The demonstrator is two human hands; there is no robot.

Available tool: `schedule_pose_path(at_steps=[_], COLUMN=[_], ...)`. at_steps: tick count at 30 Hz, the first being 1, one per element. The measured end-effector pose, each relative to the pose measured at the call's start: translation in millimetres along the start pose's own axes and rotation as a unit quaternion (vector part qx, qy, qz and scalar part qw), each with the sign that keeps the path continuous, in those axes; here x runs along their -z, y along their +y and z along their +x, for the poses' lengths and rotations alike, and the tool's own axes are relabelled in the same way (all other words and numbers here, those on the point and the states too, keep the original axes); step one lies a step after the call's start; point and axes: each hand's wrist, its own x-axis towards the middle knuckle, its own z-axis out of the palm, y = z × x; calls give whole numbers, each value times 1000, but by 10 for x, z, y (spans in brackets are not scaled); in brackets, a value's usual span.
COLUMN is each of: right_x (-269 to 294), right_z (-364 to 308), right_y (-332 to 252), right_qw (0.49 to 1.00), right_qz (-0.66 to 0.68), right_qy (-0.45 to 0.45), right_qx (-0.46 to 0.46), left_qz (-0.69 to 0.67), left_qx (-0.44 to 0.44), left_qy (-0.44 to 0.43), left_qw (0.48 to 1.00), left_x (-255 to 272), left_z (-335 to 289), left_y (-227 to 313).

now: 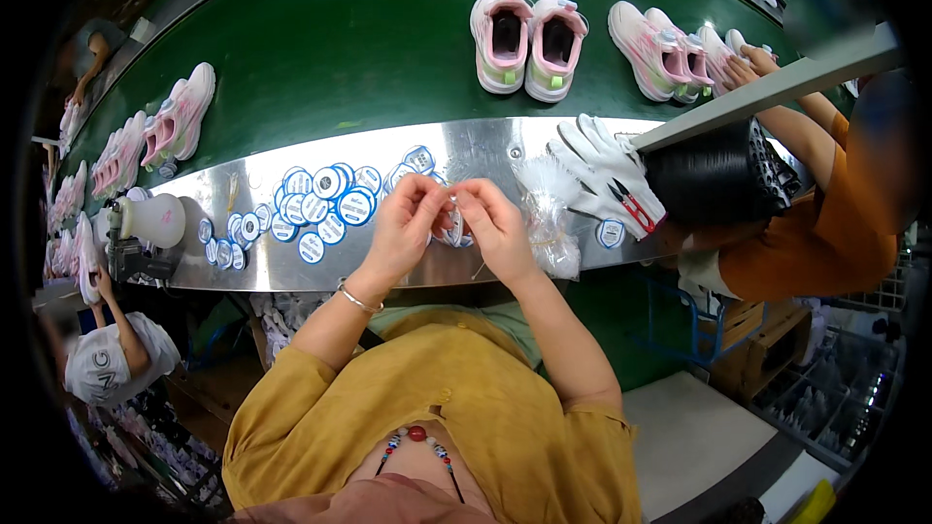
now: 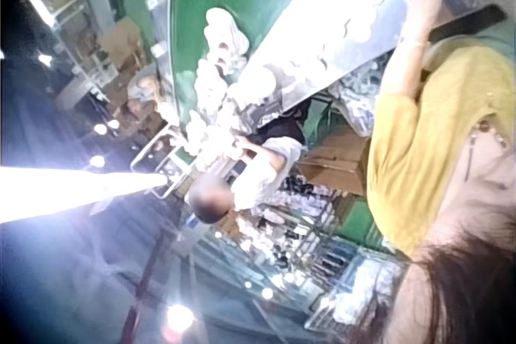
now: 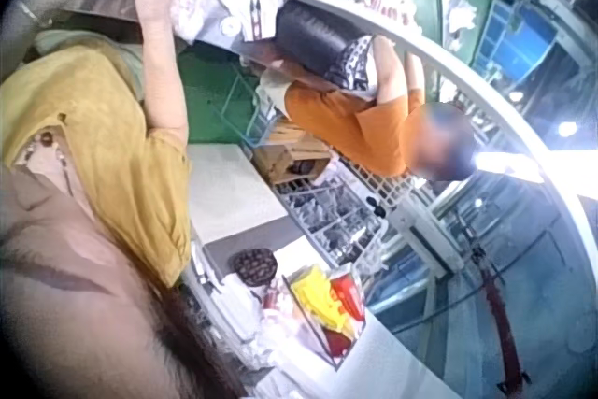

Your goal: The person applies circular stickers to the tongue of pink and white sneakers moving along a conveyor belt. They peel stickers from a sheet, place them on each shoe, and occasionally retrieve more stickers from a plastic bag.

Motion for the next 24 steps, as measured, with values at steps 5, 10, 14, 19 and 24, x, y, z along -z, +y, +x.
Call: schedule_pose_path(at_steps=[5,10,14,19,24], right_x=[-74,-286,-511,-775,-885], right_z=[170,224,266,366,450], right_y=[-30,-67,-22,-2,62], right_qw=[991,990,984,971,971], right_qz=[-58,4,84,121,102], right_qy=[-98,-64,-36,-20,-47], right_qx=[-63,-123,-152,-206,-211], left_qz=[80,263,416,473,402], left_qx=[-4,-217,-369,-424,-350], left_qy=[3,1,68,129,149], left_qw=[997,940,828,762,833], left_x=[287,468,621,767,911], left_z=[-47,-249,-291,-349,-388], left_y=[64,51,-76,-105,-156])
